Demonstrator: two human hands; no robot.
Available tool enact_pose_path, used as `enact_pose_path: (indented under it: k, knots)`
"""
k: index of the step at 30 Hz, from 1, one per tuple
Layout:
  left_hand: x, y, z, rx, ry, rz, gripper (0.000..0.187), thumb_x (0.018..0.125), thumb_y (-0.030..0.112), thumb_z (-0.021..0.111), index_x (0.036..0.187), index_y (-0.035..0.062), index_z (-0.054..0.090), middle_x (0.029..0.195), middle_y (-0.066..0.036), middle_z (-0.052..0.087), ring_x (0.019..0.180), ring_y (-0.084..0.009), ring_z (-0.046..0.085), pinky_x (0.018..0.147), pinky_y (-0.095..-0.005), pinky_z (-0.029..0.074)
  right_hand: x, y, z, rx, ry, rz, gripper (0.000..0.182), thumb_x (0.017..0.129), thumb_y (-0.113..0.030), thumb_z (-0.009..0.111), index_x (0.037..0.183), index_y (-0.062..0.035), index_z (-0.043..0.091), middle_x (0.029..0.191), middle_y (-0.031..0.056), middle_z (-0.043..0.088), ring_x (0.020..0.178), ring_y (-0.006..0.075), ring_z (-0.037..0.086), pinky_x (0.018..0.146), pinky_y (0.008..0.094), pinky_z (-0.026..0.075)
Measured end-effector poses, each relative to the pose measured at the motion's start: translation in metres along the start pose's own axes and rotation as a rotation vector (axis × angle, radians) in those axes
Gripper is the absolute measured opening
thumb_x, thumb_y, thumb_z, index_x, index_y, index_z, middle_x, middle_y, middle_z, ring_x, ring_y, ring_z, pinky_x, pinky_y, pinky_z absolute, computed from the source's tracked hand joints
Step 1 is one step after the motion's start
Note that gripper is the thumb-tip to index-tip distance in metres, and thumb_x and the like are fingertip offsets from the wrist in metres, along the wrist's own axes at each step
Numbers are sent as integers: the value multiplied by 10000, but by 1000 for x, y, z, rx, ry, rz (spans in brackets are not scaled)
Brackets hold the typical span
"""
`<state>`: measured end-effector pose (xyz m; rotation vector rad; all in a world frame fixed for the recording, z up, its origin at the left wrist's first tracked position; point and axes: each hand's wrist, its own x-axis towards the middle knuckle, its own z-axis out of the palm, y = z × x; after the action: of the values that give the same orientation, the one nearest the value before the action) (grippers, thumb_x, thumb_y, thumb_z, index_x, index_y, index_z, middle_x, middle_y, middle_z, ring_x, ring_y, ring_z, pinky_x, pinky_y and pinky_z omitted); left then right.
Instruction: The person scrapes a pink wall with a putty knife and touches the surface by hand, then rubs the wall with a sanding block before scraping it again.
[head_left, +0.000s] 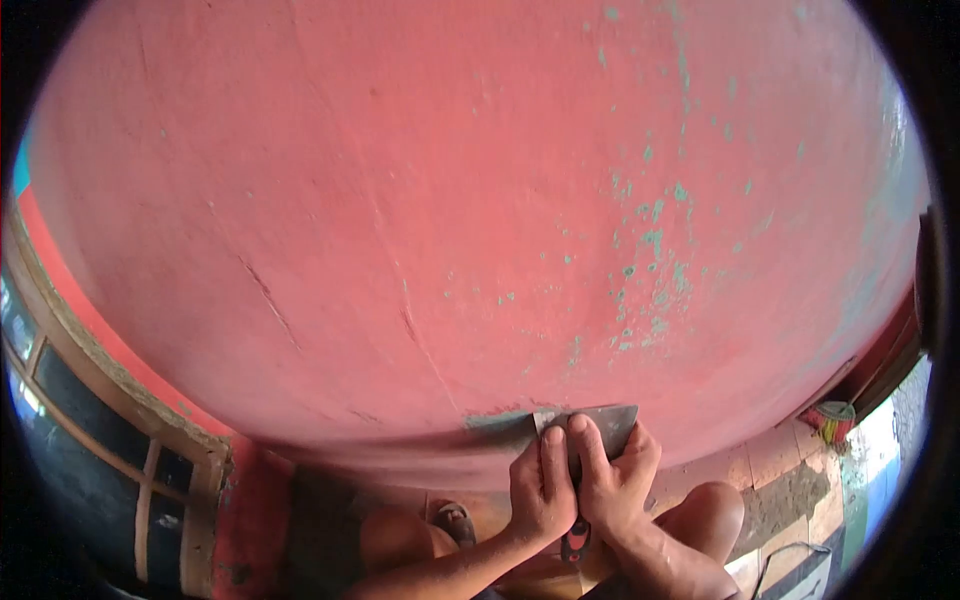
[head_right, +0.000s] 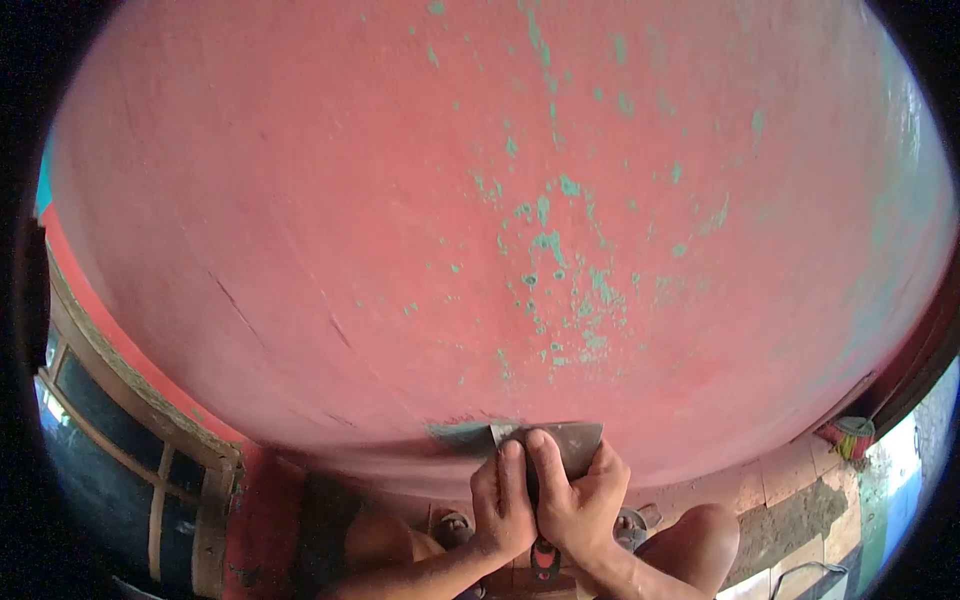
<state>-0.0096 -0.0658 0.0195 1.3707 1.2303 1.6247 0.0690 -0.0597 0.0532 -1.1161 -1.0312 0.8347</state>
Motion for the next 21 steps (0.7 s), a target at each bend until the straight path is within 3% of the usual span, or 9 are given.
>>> enact_pose_path:
  k: [3, 5, 9, 14, 16, 17, 21]
  knots:
    - [5, 4, -5, 12, -41, -40, 333, 1067, 224, 430, 969, -37, 613, 768, -119, 641, 753, -147, 601, 644, -322, 476, 0, 2, -2, 46, -8, 32, 181, 905, -124, 716, 884, 53, 682, 754, 49, 699, 701, 65, 582, 618, 256, 490]
    - [1, 1, -7, -51, -47, -170, 351, 1068, 239, 437, 928, -36, 604, 744, -108, 624, 739, -132, 578, 630, -324, 471, -3, 1, -2, 58, -16, 58, 177, 908, -119, 712, 885, 54, 680, 751, 46, 697, 698, 65, 578, 619, 255, 490]
    - [-1, -4, -3, 3, -34, -23, 363, 1070, 255, 438, 879, -20, 579, 711, -76, 582, 736, -86, 526, 598, -312, 443, -9, 16, -2, 91, 15, -44, 183, 916, -114, 699, 889, 64, 670, 751, 52, 693, 709, 66, 571, 627, 263, 491]
    - [3, -12, -7, -3, -38, -87, 403, 1067, 288, 453, 859, -35, 572, 679, -54, 558, 703, -72, 501, 573, -296, 425, -12, 3, -5, -7, -9, -4, 183, 918, -116, 689, 889, 63, 669, 762, 56, 691, 724, 67, 575, 643, 265, 496]
    - [0, -14, -6, 46, -27, 18, 398, 1066, 277, 457, 835, -29, 560, 666, -51, 545, 679, -67, 481, 554, -292, 404, -10, 14, -4, -44, 3, -81, 185, 920, -120, 687, 890, 61, 669, 755, 54, 686, 723, 65, 573, 641, 265, 495]
    - [5, -9, -6, 9, -21, 38, 394, 1066, 274, 456, 835, -28, 561, 663, -48, 542, 676, -66, 479, 552, -292, 401, -10, 15, 1, 107, 26, -32, 201, 921, -135, 686, 885, 61, 669, 732, 50, 677, 712, 65, 567, 629, 265, 490]
    - [9, -5, -7, -31, -62, 22, 373, 1068, 257, 453, 847, -19, 572, 662, -30, 538, 671, -64, 486, 550, -295, 401, -12, 2, -3, -10, -2, -57, 183, 923, -119, 685, 890, 60, 668, 751, 43, 681, 717, 66, 573, 639, 260, 494]
